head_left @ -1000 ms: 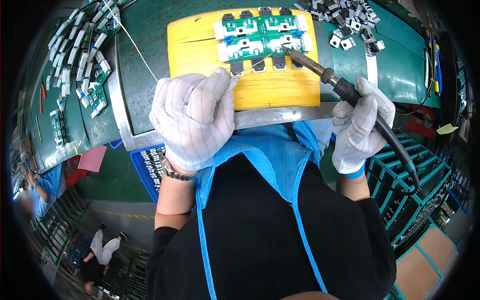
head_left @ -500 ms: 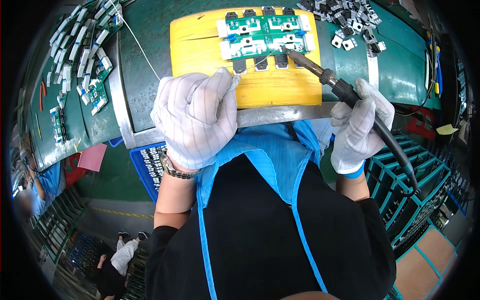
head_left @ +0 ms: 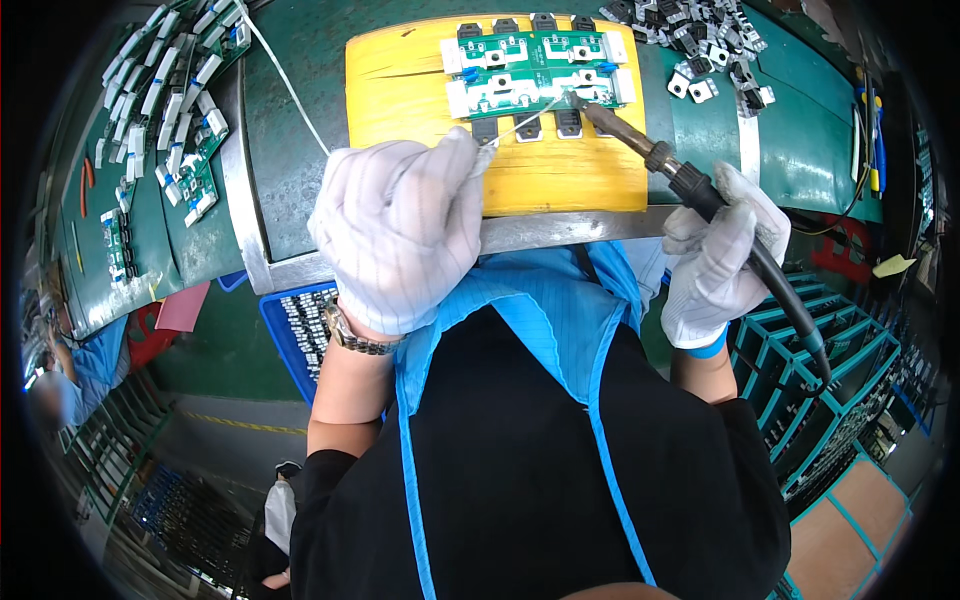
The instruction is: The person solders electronic components onto a printed circuit board using a soldering iron and solder wire.
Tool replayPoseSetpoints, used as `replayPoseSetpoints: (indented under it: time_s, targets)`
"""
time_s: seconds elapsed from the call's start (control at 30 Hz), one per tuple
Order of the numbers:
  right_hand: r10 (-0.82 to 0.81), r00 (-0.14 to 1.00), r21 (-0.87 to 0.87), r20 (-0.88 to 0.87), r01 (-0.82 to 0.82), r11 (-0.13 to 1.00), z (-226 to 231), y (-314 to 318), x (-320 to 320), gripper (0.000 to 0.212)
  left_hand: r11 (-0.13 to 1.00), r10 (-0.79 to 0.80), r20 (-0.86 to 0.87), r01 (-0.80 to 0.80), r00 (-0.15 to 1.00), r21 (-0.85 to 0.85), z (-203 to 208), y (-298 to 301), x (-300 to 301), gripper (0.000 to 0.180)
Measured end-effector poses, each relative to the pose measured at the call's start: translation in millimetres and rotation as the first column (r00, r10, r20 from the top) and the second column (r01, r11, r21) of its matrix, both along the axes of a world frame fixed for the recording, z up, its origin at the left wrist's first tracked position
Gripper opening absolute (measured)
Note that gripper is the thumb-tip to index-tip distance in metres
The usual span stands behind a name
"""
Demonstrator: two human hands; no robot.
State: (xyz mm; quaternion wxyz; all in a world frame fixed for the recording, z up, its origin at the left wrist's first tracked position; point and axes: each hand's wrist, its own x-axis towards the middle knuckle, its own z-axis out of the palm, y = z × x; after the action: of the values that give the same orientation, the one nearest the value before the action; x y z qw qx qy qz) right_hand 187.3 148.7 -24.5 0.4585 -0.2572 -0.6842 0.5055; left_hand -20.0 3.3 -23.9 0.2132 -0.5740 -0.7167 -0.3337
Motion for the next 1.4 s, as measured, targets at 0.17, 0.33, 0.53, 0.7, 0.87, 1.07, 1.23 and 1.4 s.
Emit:
replayPoseSetpoints:
  time_s: [0.17,0.33,0.53,0.7,0.87,1.07,1.23,1.4]
  targets:
    - [0.004,1.000,0.001,0.026,-0.004,1.000,3,1,0,0.030,0.999,0.039,-0.004,-0.039,0.999,0.013,-1,-2,0,0.031]
    - [-0.020,0.999,-0.055,-0.035,0.018,0.998,0,-3,-7,0.030,1.000,0.007,-0.010,-0.007,1.000,0.005,-2,1,-3,0.030]
    - [0.040,0.999,-0.066,-0.023,-0.041,0.997,2,-4,-7,0.029,1.000,0.004,-0.016,-0.004,1.000,-0.016,-4,2,-3,0.029]
    - [0.052,0.999,-0.057,-0.012,-0.052,0.997,3,-4,-5,0.030,1.000,-0.002,-0.006,0.002,1.000,-0.013,-3,4,-2,0.030]
    - [0.030,1.000,-0.071,-0.006,-0.030,0.997,5,-7,-7,0.031,0.994,0.114,0.081,-0.113,0.990,-0.016,1,-4,2,0.030]
    - [0.036,0.997,-0.069,0.063,-0.032,0.997,7,-3,-5,0.034,0.987,0.112,0.128,-0.125,0.985,0.101,4,-9,0,0.030]
    - [-0.151,0.982,-0.097,-0.111,0.140,0.985,13,0,-14,0.034,0.983,0.180,-0.057,-0.181,0.982,-0.009,14,-25,-7,0.032]
    - [0.137,0.990,0.020,-0.040,-0.136,0.990,7,8,5,0.029,0.985,0.170,0.079,-0.171,0.982,0.000,8,-22,-4,0.028]
